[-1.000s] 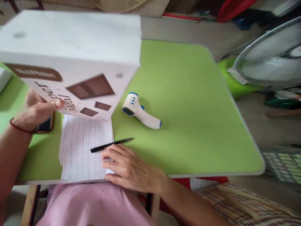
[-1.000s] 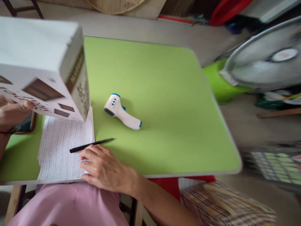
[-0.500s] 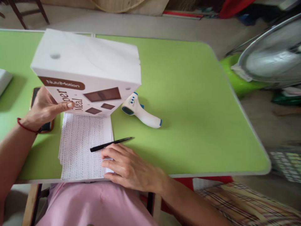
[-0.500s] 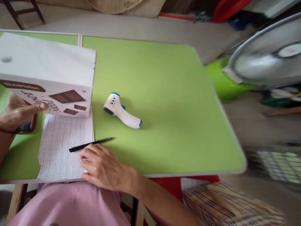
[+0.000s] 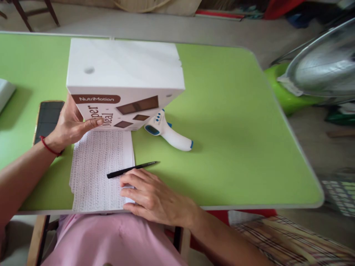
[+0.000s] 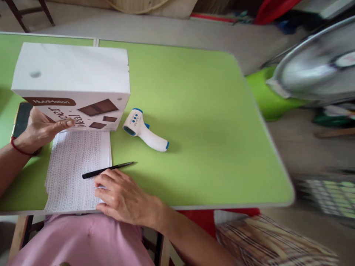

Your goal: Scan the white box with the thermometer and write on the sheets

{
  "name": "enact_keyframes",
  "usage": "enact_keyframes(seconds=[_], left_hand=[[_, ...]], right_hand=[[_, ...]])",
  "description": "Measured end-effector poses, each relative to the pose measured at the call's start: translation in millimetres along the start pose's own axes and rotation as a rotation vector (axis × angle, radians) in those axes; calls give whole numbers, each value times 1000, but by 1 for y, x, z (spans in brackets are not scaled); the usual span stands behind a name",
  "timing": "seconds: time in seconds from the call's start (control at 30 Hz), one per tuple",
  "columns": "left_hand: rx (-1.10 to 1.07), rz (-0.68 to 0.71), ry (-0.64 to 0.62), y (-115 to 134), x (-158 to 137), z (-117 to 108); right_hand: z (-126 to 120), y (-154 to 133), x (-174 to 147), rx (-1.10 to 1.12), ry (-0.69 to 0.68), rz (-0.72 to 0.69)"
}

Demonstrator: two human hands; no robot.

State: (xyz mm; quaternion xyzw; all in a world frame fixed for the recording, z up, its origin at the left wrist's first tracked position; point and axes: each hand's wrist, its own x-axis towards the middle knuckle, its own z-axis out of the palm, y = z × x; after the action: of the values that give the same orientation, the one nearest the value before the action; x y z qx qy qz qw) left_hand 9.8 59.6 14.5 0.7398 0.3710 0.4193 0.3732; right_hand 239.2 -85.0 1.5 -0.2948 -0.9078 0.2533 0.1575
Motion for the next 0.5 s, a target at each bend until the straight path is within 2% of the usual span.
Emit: enact_keyframes(seconds=[0.13,0.4,0.5], left_hand=[[4,-29,-16,-3,1,-1],[55,13,-64,-6,1,-1],[153,4,-68,-10,-5,-1]], right_hand=[[2,-1,0,6,13,3],[5,-5,-5,4,6,8],[6,-6,-5,4,4,17]])
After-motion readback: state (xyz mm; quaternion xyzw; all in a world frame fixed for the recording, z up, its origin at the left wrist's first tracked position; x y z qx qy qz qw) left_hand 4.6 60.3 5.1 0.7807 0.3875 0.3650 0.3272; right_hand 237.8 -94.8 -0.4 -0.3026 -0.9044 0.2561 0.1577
